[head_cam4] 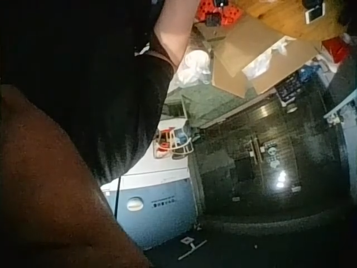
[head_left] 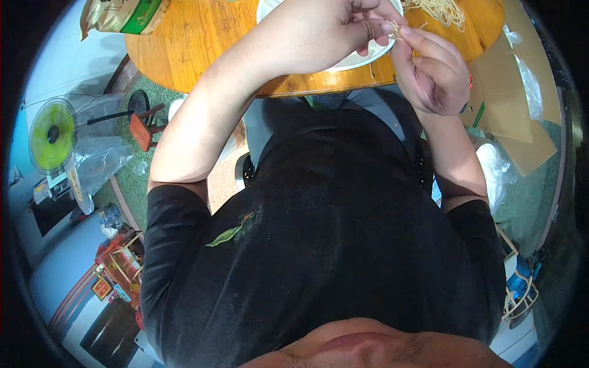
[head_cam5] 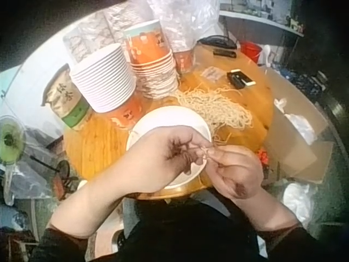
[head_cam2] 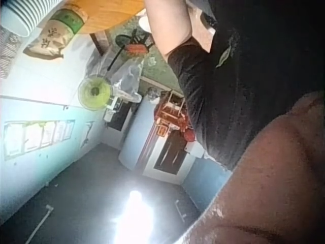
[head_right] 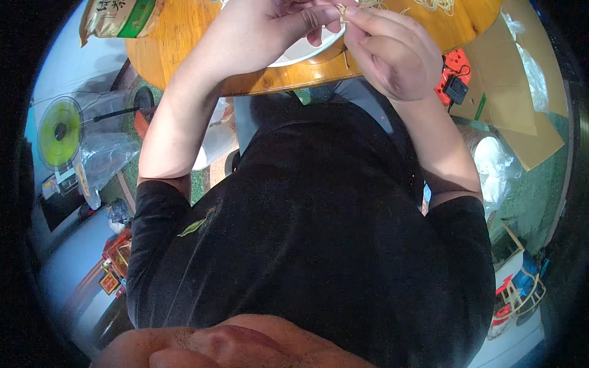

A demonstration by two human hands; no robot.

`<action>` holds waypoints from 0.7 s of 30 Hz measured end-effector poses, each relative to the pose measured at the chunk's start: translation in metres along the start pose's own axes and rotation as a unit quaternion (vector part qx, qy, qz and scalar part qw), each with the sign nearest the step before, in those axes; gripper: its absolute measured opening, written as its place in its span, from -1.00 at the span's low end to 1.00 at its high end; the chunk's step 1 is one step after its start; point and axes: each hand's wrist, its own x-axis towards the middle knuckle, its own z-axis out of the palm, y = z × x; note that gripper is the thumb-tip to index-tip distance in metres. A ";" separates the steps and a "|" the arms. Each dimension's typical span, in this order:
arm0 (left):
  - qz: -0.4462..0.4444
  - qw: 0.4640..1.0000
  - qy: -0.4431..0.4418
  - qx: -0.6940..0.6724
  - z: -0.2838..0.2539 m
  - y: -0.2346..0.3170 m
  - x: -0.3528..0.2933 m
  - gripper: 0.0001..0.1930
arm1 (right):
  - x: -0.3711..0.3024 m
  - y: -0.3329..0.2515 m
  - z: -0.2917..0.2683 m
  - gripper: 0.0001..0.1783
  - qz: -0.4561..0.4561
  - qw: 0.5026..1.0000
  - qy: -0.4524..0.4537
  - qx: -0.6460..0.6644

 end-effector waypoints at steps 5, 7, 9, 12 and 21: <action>-0.017 0.999 -0.002 -0.036 -0.003 -0.007 0.001 -0.74 | -0.002 -0.001 -0.001 -0.51 0.007 1.000 -0.004 0.002; -0.028 0.997 0.010 -0.075 0.000 -0.009 0.002 -0.78 | -0.002 -0.002 -0.001 -0.52 0.017 1.000 -0.003 0.012; -0.028 0.998 0.013 -0.053 0.002 -0.007 0.003 -0.82 | -0.003 -0.001 0.000 -0.53 0.027 0.999 0.000 0.020; 0.003 0.999 0.045 0.027 0.003 -0.005 0.001 -0.89 | -0.006 -0.001 0.005 -0.57 0.031 0.994 0.084 0.057; 0.026 0.949 0.079 0.303 0.000 0.001 0.001 -0.92 | 0.000 -0.042 -0.004 -0.57 0.367 0.827 0.141 0.401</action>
